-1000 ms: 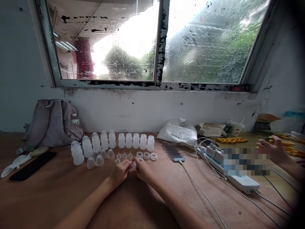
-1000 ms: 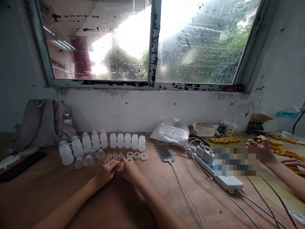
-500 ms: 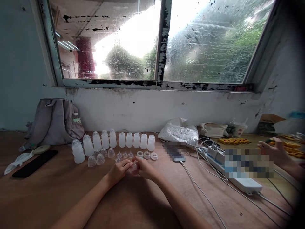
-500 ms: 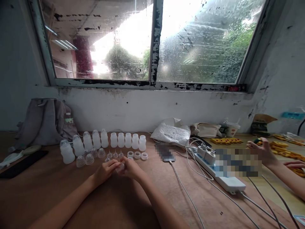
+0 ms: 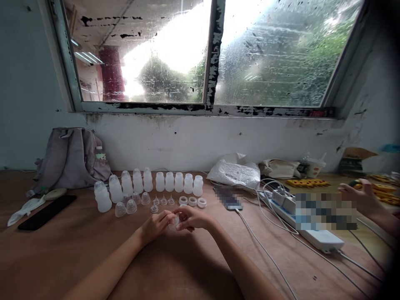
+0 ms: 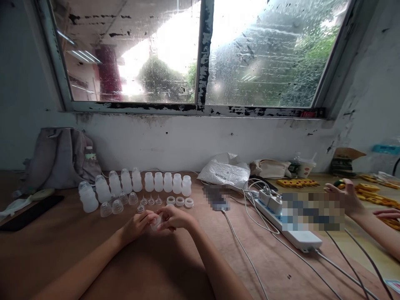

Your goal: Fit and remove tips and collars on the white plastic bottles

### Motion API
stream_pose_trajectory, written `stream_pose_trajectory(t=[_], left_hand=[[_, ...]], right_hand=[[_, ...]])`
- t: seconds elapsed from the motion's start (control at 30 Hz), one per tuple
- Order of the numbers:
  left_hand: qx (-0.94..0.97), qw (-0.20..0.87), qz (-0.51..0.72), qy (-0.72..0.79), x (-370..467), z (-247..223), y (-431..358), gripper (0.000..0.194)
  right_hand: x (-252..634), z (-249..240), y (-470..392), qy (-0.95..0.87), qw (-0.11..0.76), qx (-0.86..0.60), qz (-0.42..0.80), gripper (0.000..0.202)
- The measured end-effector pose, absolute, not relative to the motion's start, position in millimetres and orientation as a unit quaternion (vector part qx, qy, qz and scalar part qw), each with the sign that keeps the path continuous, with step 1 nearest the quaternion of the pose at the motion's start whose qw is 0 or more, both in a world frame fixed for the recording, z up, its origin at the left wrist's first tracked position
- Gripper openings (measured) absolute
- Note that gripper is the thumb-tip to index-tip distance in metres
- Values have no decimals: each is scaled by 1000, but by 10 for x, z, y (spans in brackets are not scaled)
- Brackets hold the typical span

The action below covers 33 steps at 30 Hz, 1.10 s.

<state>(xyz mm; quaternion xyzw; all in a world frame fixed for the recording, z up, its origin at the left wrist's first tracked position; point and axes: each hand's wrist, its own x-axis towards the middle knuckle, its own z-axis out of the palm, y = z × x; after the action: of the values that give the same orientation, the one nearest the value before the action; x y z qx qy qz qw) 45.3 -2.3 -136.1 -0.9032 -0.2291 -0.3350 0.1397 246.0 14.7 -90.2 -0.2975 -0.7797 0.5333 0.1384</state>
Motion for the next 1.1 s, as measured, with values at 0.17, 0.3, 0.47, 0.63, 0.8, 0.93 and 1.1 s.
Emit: stream_pose_trajectory(t=[0.17, 0.3, 0.47, 0.63, 0.8, 0.93, 1.1], left_hand=[[-913, 158, -298, -228, 490, -1343, -104, 20], [-915, 162, -295, -223, 499, -1353, -127, 21], [-918, 160, -300, -204, 490, -1371, -117, 24], [-910, 179, -303, -218, 529, -1371, -107, 16], [-872, 169, -341, -307, 520, -1392, 0, 14], [-833, 157, -347, -402, 448, -1377, 102, 18], [-790, 182, -332, -482, 385, -1352, 161, 17]], right_hand=[[2501, -795, 102, -741, 84, -289, 600, 55], [2538, -746, 90, -732, 54, -259, 628, 50], [2564, -743, 101, -720, 38, -277, 635, 48], [2572, -810, 143, -725, 45, -307, 615, 48], [2571, -900, 185, -750, 56, -358, 554, 40], [2586, -924, 205, -733, 83, -419, 529, 48], [2652, -964, 254, -725, 47, -450, 519, 48]])
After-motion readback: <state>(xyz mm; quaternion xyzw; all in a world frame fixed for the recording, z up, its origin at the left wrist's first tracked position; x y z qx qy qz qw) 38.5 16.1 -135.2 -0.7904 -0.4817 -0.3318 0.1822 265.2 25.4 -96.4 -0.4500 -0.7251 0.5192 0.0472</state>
